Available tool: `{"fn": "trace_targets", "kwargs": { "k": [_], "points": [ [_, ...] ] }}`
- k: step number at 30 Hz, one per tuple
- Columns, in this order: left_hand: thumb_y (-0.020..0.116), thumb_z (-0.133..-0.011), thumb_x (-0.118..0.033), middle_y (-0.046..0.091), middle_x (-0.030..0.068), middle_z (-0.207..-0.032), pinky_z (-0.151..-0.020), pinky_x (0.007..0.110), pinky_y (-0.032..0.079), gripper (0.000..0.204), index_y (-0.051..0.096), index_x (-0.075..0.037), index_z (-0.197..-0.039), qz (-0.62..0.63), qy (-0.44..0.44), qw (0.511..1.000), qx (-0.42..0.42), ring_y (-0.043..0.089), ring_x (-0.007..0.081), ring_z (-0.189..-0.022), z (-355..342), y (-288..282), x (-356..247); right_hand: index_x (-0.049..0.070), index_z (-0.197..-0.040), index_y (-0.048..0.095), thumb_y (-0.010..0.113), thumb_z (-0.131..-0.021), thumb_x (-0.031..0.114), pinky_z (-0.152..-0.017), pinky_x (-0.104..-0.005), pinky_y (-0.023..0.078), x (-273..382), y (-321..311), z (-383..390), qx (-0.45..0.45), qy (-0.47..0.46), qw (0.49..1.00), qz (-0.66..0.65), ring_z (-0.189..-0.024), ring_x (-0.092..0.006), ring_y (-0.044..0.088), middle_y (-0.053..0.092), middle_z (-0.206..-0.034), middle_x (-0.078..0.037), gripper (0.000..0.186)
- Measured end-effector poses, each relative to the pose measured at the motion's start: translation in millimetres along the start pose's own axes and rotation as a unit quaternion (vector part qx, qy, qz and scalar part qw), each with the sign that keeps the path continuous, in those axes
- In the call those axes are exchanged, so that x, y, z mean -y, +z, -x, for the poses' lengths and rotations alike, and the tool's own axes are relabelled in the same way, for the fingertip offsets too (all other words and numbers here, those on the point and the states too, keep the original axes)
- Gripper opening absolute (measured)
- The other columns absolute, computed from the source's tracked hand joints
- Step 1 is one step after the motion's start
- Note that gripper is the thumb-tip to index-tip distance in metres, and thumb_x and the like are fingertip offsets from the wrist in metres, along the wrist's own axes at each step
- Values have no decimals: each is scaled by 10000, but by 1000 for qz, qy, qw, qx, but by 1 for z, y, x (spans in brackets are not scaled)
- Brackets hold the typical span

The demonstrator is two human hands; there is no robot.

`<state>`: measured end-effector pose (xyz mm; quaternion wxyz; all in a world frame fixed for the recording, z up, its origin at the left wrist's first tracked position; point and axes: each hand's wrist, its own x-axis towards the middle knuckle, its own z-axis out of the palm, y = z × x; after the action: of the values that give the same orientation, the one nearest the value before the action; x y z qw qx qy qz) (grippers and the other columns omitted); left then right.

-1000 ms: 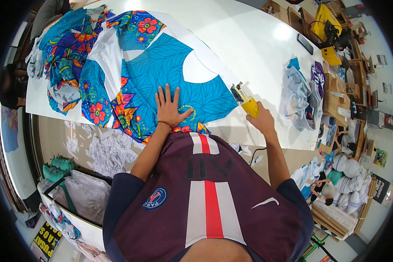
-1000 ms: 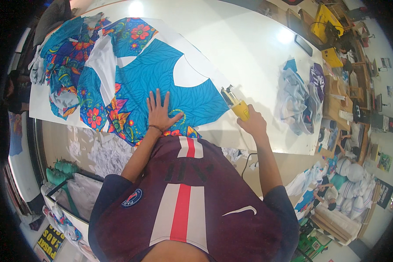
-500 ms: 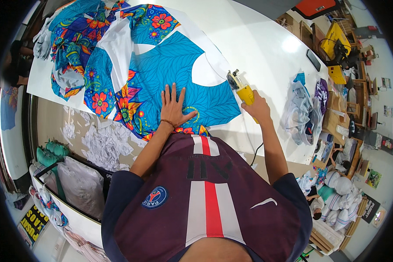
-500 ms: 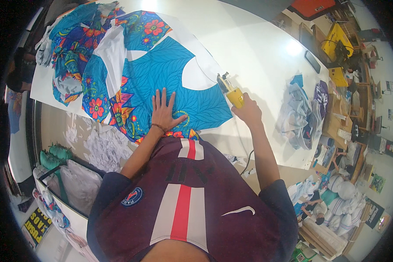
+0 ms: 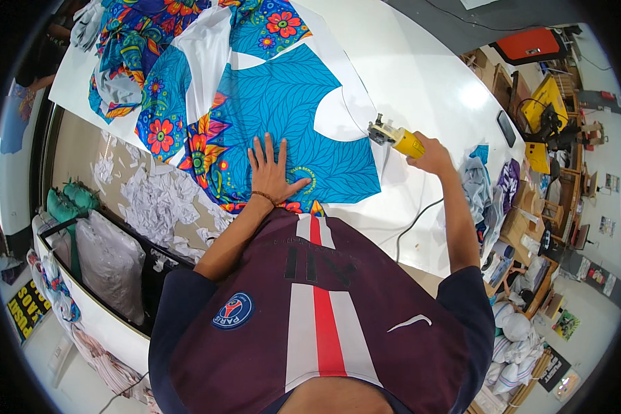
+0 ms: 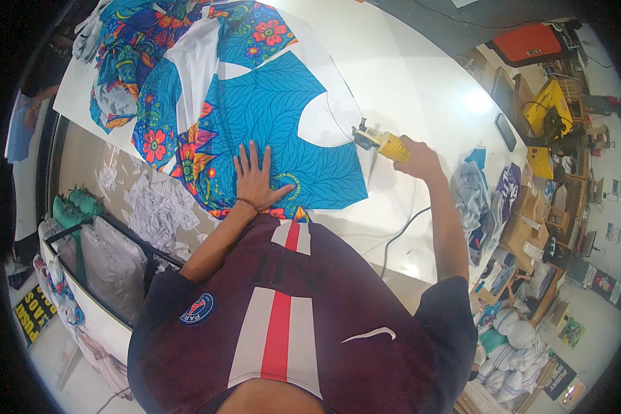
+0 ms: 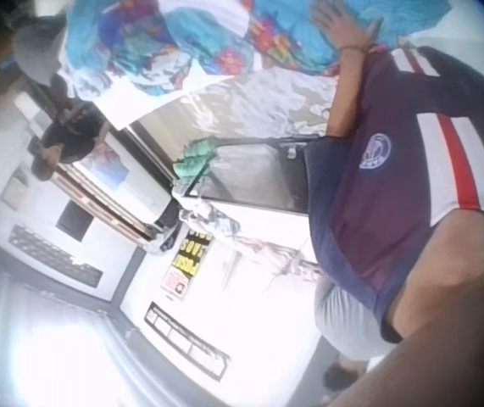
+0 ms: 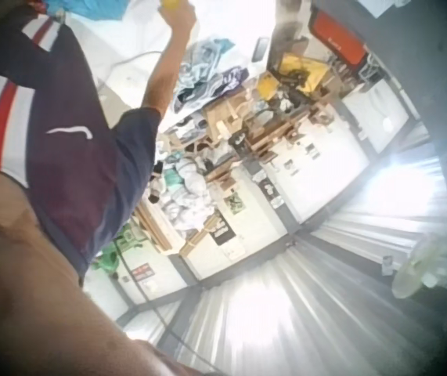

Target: The person uses an electric fabric cutter to cut a large piece of colorful patterned fabric laid on a white table. They repeatedly reposition the fabric, align it with a paper template, and cut along the template edges to produce garment pieces. Cut fabric pieces and trimmings accumulate on the table.

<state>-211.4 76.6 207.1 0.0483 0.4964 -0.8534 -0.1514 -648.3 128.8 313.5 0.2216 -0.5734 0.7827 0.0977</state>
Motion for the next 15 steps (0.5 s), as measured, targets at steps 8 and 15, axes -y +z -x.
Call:
{"fn": "trace_targets", "kwargs": {
  "k": [8,15],
  "points": [
    [687,-810,-771,145,325,-1702,-1243,679,110,1170,318,-31,-1638,20,-23,999,-12,81,537,-1577,7,-3,-8,210,-1320,631,825,-715,295,-884,-462,595,-6,-29,-42,33,-105,991,81,-1002,-352,732,769,-1082,-136,641],
    [778,-857,-546,314,299,-1633,-1226,633,248,909,473,-12,-1527,82,-29,994,-71,227,528,-1534,17,-12,-3,229,-1333,598,791,-755,294,-912,-456,581,-1,-41,-62,63,-140,979,136,-1079,-308,708,748,-1142,-92,613]
  ]
}}
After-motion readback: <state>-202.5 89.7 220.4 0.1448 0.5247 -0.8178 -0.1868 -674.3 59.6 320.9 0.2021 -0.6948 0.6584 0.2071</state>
